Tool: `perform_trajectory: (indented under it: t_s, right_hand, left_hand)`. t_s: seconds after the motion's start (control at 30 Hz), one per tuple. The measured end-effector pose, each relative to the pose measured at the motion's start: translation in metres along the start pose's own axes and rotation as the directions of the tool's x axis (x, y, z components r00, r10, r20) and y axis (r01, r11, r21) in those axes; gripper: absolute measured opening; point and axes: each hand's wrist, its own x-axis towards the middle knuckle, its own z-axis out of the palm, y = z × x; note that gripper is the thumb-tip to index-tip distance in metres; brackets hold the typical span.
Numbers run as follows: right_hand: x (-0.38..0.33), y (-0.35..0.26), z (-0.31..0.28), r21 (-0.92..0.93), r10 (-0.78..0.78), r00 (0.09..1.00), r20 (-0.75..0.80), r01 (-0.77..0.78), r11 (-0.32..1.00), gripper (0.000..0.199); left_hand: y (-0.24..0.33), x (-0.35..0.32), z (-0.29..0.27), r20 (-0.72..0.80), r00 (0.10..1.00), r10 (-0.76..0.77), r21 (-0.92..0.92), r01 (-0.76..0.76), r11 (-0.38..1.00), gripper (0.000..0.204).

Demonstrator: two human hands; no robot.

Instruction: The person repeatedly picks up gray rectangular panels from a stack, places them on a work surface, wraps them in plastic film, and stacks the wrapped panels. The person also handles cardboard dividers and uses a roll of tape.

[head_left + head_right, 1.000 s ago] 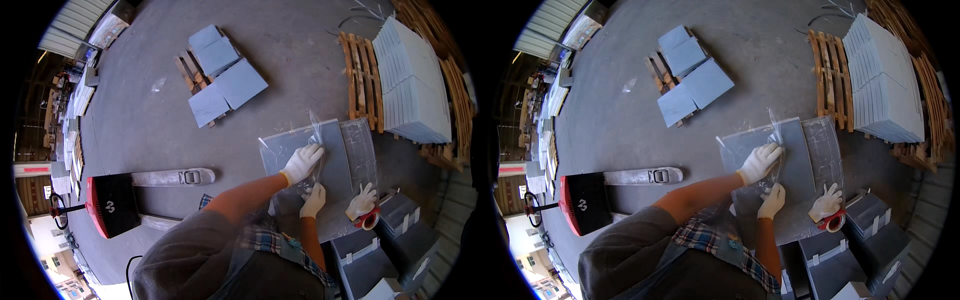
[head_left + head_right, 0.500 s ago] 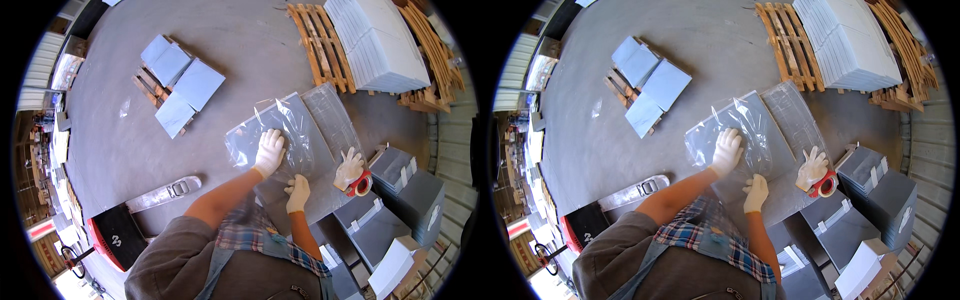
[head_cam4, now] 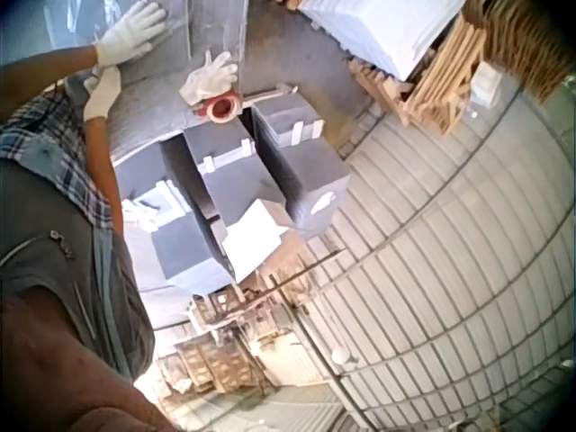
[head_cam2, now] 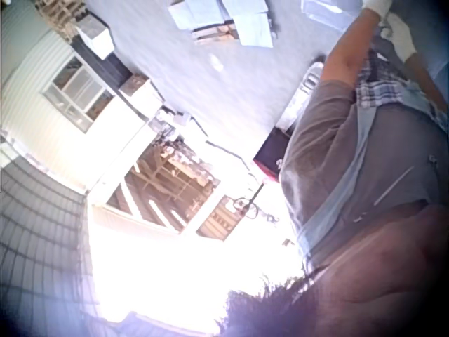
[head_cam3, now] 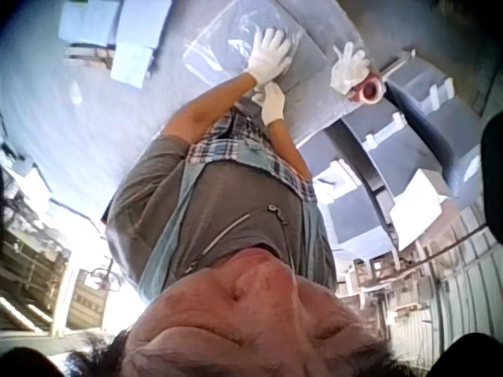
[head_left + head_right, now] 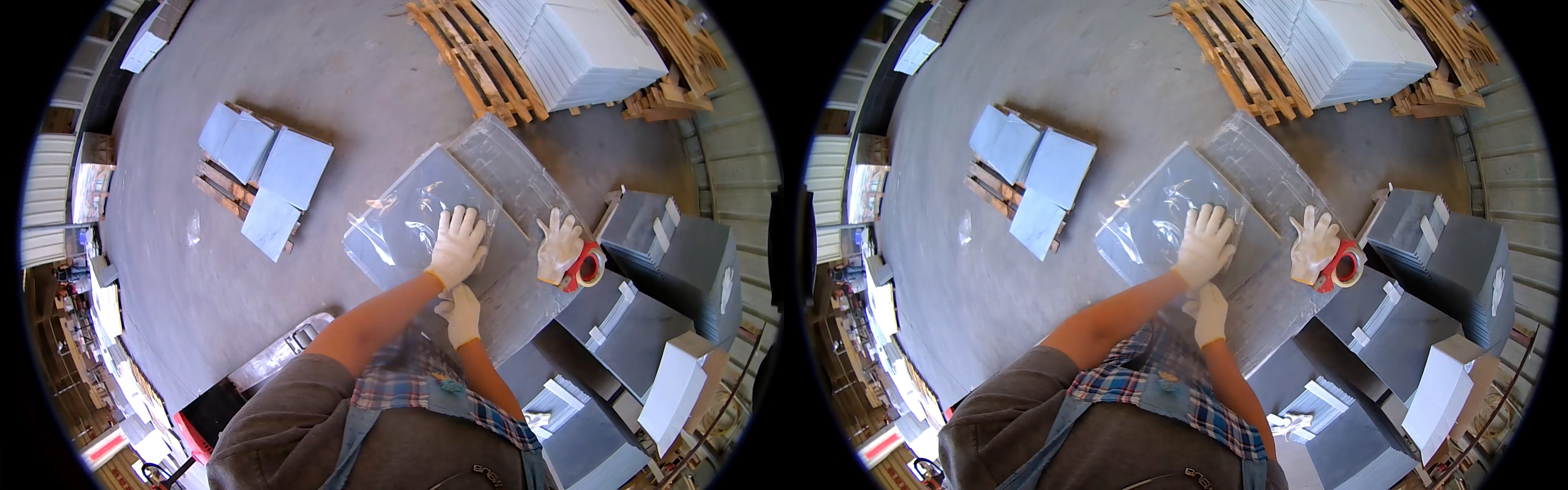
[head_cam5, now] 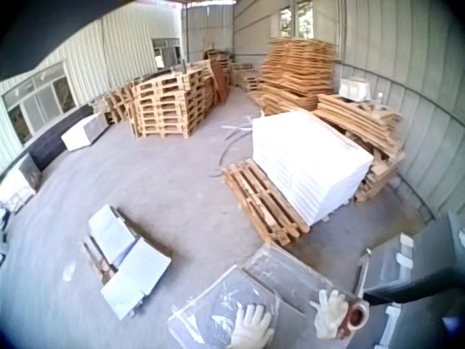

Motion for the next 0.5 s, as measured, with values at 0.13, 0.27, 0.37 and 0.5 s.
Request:
perform_trajectory:
  t_s: [0.13, 0.27, 0.37, 0.5]
  right_hand:
    - [-0.007, -0.010, 0.004, -0.015, 0.025, 1.000, -0.015, -0.025, 1.000, 0.035]
    - [-0.018, -0.007, -0.012, -0.048, 0.063, 0.998, -0.013, -0.063, 0.997, 0.036]
    - [-0.024, -0.007, -0.032, -0.237, 0.076, 0.997, -0.013, -0.077, 0.968, 0.036]
    - [-0.038, -0.021, -0.044, -0.761, -0.340, 0.938, -0.063, 0.175, 0.624, 0.031]
  left_hand:
    - [-0.004, -0.006, 0.004, -0.027, 0.998, 0.054, 0.023, -0.053, 0.998, 0.055]
    - [0.003, -0.015, 0.006, 0.002, 0.998, 0.056, -0.023, -0.056, 0.998, 0.057]
    - [0.010, -0.018, 0.007, 0.029, 0.997, 0.066, -0.059, -0.064, 0.996, 0.060]
    - [0.018, -0.020, 0.003, 0.025, 0.994, 0.103, 0.007, -0.103, 0.995, 0.065]
